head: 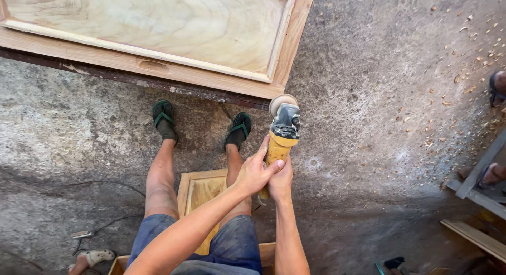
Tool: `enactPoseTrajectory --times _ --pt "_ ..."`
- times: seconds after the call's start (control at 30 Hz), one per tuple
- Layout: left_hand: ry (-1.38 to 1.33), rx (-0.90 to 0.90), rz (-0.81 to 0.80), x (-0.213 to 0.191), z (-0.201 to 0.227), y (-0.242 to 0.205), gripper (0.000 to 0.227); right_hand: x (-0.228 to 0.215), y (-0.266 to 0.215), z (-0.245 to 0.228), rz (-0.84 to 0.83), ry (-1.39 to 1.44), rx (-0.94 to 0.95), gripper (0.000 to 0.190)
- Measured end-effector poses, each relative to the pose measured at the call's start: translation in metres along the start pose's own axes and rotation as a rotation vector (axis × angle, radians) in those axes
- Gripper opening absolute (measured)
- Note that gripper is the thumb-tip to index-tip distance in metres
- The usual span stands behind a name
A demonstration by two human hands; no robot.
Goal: The person uses a handheld power sander to smooth the edges and surfaces of a wooden cabinet door. They reposition the door several times to access different sides and corners while sanding.
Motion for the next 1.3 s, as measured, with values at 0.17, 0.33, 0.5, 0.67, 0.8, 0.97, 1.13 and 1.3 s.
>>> enactPoseTrajectory --times 0.17,0.33,0.5,0.67,0.8,0.97,1.13,1.3 --pt "-0.084 0.028 0.160 -0.040 -0.006 0.010 0.087 -0.004 -0.005 -0.007 -0.001 -0.078 0.035 0.051" --pt "-0.473 -0.452 0.659 -0.158 -0.031 0.070 0.105 -0.026 -0.010 -0.012 0.098 -0.130 0.012 0.048" --pt "-0.394 -0.529 0.988 -0.238 -0.030 0.121 0.135 -0.045 -0.015 -0.008 0.112 -0.163 0.011 0.047" --pt "0.058 -0.214 1.191 -0.257 -0.029 0.135 0.137 -0.051 -0.015 -0.007 0.111 -0.167 0.023 0.049" --pt "0.194 -0.351 1.121 -0.265 -0.062 0.132 0.131 -0.056 -0.019 -0.012 0.092 -0.171 0.003 0.050" --pt "0.179 0.014 1.135 -0.294 -0.070 0.114 0.133 -0.062 -0.024 -0.017 0.075 -0.216 0.040 0.051" --pt "0.442 0.018 0.957 -0.352 -0.071 0.119 0.141 -0.051 -0.028 -0.026 0.051 -0.285 0.013 0.055" --pt "0.599 -0.004 0.712 -0.402 -0.046 0.155 0.138 -0.017 -0.041 -0.034 0.034 -0.358 0.050 0.057"
Point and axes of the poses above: each hand's wrist, its own y-axis towards the middle knuckle, its own x-axis out of the palm, z = x × y, the point moved 7 cm from there along y, towards the middle knuckle, and after that the axes turned 1 degree about -y, right-handed, at the moved point
